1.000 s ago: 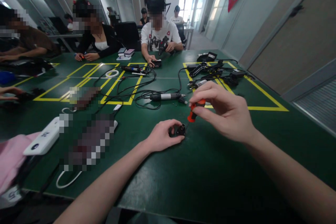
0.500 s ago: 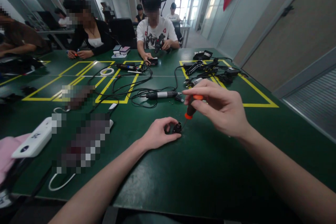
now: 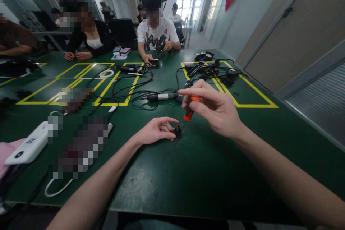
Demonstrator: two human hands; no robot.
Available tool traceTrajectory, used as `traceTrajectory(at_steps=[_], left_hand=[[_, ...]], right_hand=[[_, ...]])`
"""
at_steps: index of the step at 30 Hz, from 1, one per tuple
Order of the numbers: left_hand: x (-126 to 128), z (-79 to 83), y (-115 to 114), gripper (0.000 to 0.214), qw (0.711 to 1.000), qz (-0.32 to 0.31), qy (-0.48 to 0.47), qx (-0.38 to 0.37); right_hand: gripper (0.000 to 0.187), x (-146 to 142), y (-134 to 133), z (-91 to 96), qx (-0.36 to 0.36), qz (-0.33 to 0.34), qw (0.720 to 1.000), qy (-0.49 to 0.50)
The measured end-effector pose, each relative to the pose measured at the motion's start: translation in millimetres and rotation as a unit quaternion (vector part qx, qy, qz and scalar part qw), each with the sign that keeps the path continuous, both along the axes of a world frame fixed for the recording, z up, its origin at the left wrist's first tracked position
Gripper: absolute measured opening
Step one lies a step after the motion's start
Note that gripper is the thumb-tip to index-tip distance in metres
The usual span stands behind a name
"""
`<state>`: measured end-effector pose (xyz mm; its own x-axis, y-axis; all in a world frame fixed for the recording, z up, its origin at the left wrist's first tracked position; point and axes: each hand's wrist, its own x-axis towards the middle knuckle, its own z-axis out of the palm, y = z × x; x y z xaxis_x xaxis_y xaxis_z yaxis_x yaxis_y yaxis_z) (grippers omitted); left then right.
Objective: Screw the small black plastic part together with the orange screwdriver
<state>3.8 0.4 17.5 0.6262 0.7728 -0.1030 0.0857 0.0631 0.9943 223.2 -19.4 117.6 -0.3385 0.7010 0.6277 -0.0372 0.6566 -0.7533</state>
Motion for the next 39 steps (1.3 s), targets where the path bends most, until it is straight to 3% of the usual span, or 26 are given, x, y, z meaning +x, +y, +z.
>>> traceTrajectory(at_steps=[3,9,14,21,27,33,39], left_hand=[[-1.5,2.2,0.9,0.059,1.0,-0.011,-0.005,-0.015],[-1.1,3.4,0.3,0.059,0.999,-0.003,0.032,0.014],[1.6,-0.3,0.6,0.048,0.998,0.026,0.06,0.019],[2.8,3.3,0.5,0.041,1.0,0.004,0.021,0.008],[2.1,2.0,-2.2,0.038,0.996,0.003,0.077,0.039],[5.2,5.6,-6.9,0.062,0.992,-0.02,0.094,0.083],[12.1,1.1,-11.6,0.052,0.99,0.025,0.105,0.092]], right_hand=[[0.03,-0.6,-0.9,-0.3,-0.05,0.045,0.998,0.023],[0.019,-11.0,-2.1,-3.2,-0.144,0.105,0.974,0.137],[0.017,-21.1,-9.4,-3.5,-0.185,0.104,0.957,0.196],[0.027,-22.9,-7.3,-4.0,-0.192,0.086,0.959,0.187],[0.038,-22.6,-6.5,-5.3,-0.226,0.088,0.953,0.18],[0.031,-21.2,-7.5,-5.2,-0.2,0.1,0.958,0.179],[0.044,-21.7,-7.3,-4.1,-0.224,0.129,0.953,0.16]])
